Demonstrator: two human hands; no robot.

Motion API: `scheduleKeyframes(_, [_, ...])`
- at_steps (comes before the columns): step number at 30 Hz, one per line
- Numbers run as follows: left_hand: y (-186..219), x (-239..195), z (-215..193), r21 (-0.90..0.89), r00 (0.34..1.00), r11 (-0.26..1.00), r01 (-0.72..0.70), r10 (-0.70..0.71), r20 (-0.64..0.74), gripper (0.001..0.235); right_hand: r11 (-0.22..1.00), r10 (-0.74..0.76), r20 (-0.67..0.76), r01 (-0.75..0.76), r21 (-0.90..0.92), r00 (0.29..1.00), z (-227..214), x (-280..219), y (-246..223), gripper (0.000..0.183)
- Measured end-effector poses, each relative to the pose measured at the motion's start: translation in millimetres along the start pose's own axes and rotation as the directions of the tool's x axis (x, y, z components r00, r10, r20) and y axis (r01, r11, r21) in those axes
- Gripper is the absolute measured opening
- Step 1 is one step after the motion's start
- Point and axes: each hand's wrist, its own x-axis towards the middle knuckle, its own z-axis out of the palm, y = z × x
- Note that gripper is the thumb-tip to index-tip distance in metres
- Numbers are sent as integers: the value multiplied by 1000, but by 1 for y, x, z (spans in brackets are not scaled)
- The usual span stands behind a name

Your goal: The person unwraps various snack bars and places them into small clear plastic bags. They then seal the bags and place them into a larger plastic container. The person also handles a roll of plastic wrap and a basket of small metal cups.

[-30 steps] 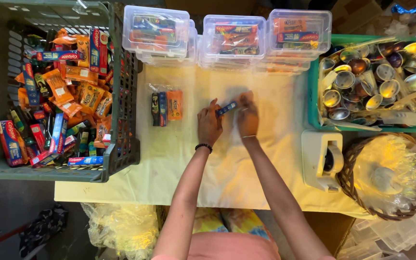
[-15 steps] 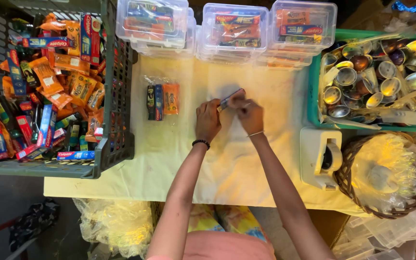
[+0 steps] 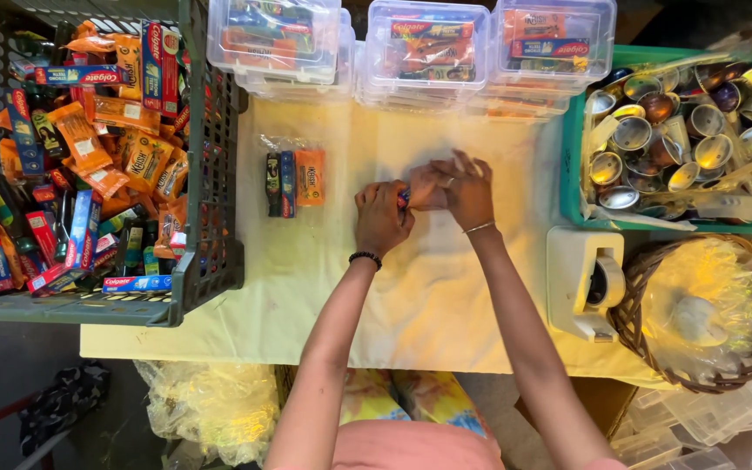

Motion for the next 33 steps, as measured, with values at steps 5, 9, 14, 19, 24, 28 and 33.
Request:
scheduleKeyframes(5, [-9,-5,9,-52,994,998,-39,33,-103,47,1000,13,-17,-13,6,1000,46,-31,-6,30])
scheduleKeyframes(9, [-12,-4,11,-106,995,994,-25,14,-100,44,999,45,55,-47,27,997,63,-40,42,26])
scheduleKeyframes(14, [-7,-1,5,-116,998,993,7,-14,-59,48,988,150,-150,-155,-22,977,34,-50,44,28])
scheduleKeyframes(19, [4,0,2,19,993,998,-67,69,-91,39,853,424,-80,-368,370,902,66,-98,40,27])
scheduleKeyframes(24, [2,-27,72,-301,921,874,380,-389,32,28,-152,834,332,-395,906,441,39,-118,13,23])
scheduleKeyframes(28, [74,-60,76,-563,910,719,408,-370,187,47,-340,693,532,-430,836,487,38,-107,-20,30])
scheduleKeyframes(33, [121,-96,43,-854,856,252,455,-386,342,48,-748,599,586,118,653,546,-12,-113,-39,38])
